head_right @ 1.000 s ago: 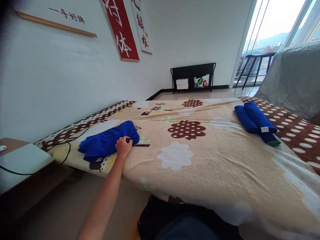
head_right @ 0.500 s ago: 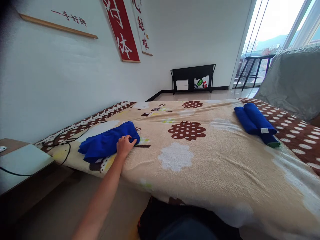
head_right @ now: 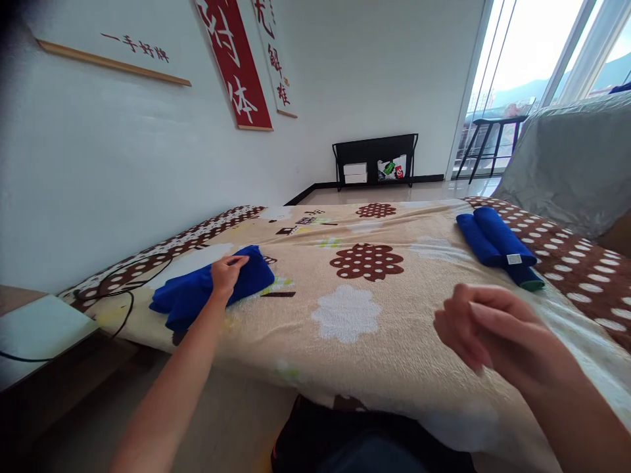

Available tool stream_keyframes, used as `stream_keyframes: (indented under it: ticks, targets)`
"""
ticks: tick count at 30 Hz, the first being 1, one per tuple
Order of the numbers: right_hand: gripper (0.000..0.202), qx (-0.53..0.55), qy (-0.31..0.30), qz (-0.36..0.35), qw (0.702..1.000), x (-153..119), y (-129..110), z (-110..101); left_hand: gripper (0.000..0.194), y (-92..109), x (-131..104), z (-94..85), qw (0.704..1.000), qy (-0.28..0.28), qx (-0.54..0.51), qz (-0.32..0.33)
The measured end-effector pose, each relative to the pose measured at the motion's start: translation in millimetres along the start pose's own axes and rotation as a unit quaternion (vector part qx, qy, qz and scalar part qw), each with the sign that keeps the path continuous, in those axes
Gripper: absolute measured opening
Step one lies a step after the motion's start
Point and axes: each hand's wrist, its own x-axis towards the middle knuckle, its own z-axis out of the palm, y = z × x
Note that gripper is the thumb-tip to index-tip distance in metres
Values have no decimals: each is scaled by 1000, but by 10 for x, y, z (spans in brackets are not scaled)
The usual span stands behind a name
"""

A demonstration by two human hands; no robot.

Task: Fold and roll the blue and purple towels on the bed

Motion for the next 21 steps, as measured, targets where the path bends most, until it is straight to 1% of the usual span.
stream_keyframes:
  ticks: [2,4,6,7,8,9,10,11,12,13,15,16,18,21]
  targets:
    - [43,106,-39,30,993,210,95,21,23,186,113,-37,997,59,-53,-9]
    - [35,182,-50,71,979,363,266,53,26,438,172,-45,990,91,-109,-3]
    - [29,189,-48,103,975,473,477,122,27,752,113,-23,983,94,-160,13]
    - [25,175,-54,113,977,518,581,175,27,929,23,-6,979,81,-188,21]
    - [22,151,-60,117,980,557,675,240,25,1114,-110,12,974,57,-219,29]
    - [21,120,-67,110,984,591,754,316,23,1304,-283,27,967,21,-250,38]
    - [26,85,-70,94,989,619,812,399,21,1493,-487,39,947,-44,-316,38]
    - [33,49,-72,70,994,640,848,484,19,1674,-712,45,920,-119,-370,42]
    - [40,17,-70,38,997,653,860,567,17,1843,-943,46,897,-189,-397,50]
    - [44,-11,-64,1,998,659,850,644,17,1993,-1168,42,875,-257,-406,60]
    - [48,-65,-52,-72,994,646,779,766,18,2224,-1547,18,834,-364,-406,83]
    - [48,-92,-47,-105,989,630,730,808,18,2302,-1687,1,819,-400,-401,93]
    - [47,-148,-41,-153,976,584,636,851,17,2397,-1854,-43,801,-441,-389,111]
    - [51,-229,-27,-177,957,505,566,856,13,2443,-1895,-119,800,-449,-367,155]
